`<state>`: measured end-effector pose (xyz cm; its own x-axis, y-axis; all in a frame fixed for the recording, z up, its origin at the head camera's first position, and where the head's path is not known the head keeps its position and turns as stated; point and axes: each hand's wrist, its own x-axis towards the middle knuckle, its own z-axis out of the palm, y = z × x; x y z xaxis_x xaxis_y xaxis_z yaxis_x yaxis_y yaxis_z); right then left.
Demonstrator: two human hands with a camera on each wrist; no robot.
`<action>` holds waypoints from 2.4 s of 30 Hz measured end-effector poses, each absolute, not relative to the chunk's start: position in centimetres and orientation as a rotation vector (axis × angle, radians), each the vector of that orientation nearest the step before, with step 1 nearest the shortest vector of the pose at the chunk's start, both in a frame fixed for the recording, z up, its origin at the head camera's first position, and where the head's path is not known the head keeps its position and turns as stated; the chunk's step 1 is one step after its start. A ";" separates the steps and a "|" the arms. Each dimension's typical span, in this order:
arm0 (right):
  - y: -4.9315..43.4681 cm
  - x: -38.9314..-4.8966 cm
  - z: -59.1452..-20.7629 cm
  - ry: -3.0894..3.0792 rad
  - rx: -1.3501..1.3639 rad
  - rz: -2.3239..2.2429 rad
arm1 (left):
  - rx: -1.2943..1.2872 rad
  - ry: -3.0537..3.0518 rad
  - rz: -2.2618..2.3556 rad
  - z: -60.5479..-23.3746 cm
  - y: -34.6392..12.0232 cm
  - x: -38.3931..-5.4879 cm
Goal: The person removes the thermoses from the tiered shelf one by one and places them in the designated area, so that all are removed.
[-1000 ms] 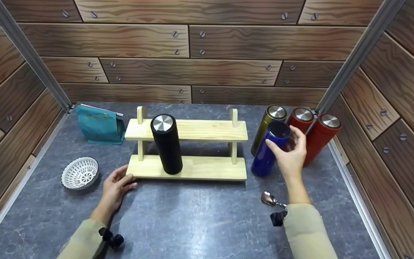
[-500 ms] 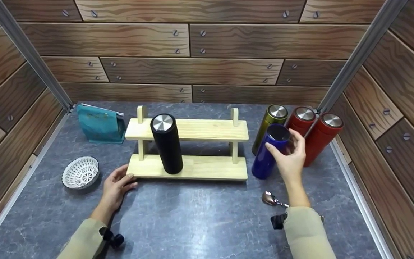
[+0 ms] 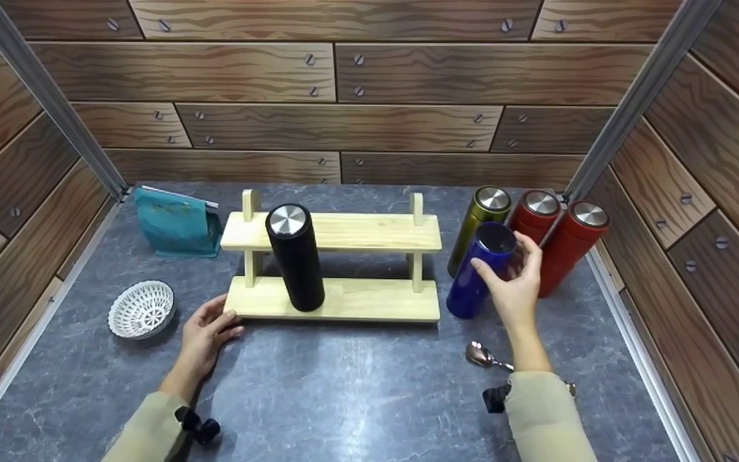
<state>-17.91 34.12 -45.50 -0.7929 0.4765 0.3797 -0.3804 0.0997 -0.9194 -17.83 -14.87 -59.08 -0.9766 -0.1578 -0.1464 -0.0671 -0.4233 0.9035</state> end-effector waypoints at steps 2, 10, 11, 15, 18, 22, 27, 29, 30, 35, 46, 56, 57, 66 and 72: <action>34.5 -18.2 -45.9 -1.766 -0.108 1.763 | 0.321 -1.660 -2.584 -59.1 -14.9 -17.8; 35.0 -17.9 -46.0 -1.696 -0.079 1.789 | 0.312 -1.637 -2.596 -59.3 -14.8 -17.7; 35.0 -17.7 -45.9 -1.668 -0.061 1.800 | 0.309 -1.640 -2.593 -59.3 -14.8 -17.7; 35.0 -17.2 -45.2 -1.567 0.009 1.832 | 0.295 -1.648 -2.580 -59.3 -14.9 -17.8; 35.0 -16.8 -44.8 -1.527 0.043 1.839 | 0.298 -1.650 -2.577 -59.3 -14.9 -17.9; 34.7 -16.1 -44.3 -1.462 0.096 1.848 | 0.315 -1.654 -2.578 -59.4 -14.9 -17.8; 34.2 -15.2 -43.5 -1.366 0.160 1.852 | 0.314 -1.654 -2.581 -59.4 -14.9 -17.8; 34.0 -14.9 -43.2 -1.331 0.177 1.858 | 0.313 -1.650 -2.585 -59.3 -14.9 -17.8; 34.0 -14.8 -43.1 -1.315 0.182 1.862 | 0.313 -1.650 -2.587 -59.3 -14.9 -17.8; 33.5 -14.4 -42.8 -1.260 0.214 1.885 | 0.312 -1.643 -2.592 -59.2 -14.9 -17.8; 31.4 -14.0 -42.0 -1.346 0.328 1.852 | 0.312 -1.642 -2.577 -59.3 -14.8 -17.8; 29.5 -14.9 -41.5 -1.479 0.435 1.856 | 0.323 -1.648 -2.587 -59.2 -14.7 -17.7; 29.3 -15.0 -41.4 -1.491 0.446 1.854 | 0.321 -1.646 -2.586 -59.2 -14.7 -17.7; 27.6 -15.9 -40.8 -1.624 0.596 1.841 | 0.314 -1.636 -2.588 -59.1 -14.8 -17.7; 26.2 -16.5 -40.6 -1.700 0.650 1.816 | 0.304 -1.646 -2.586 -59.1 -14.8 -17.8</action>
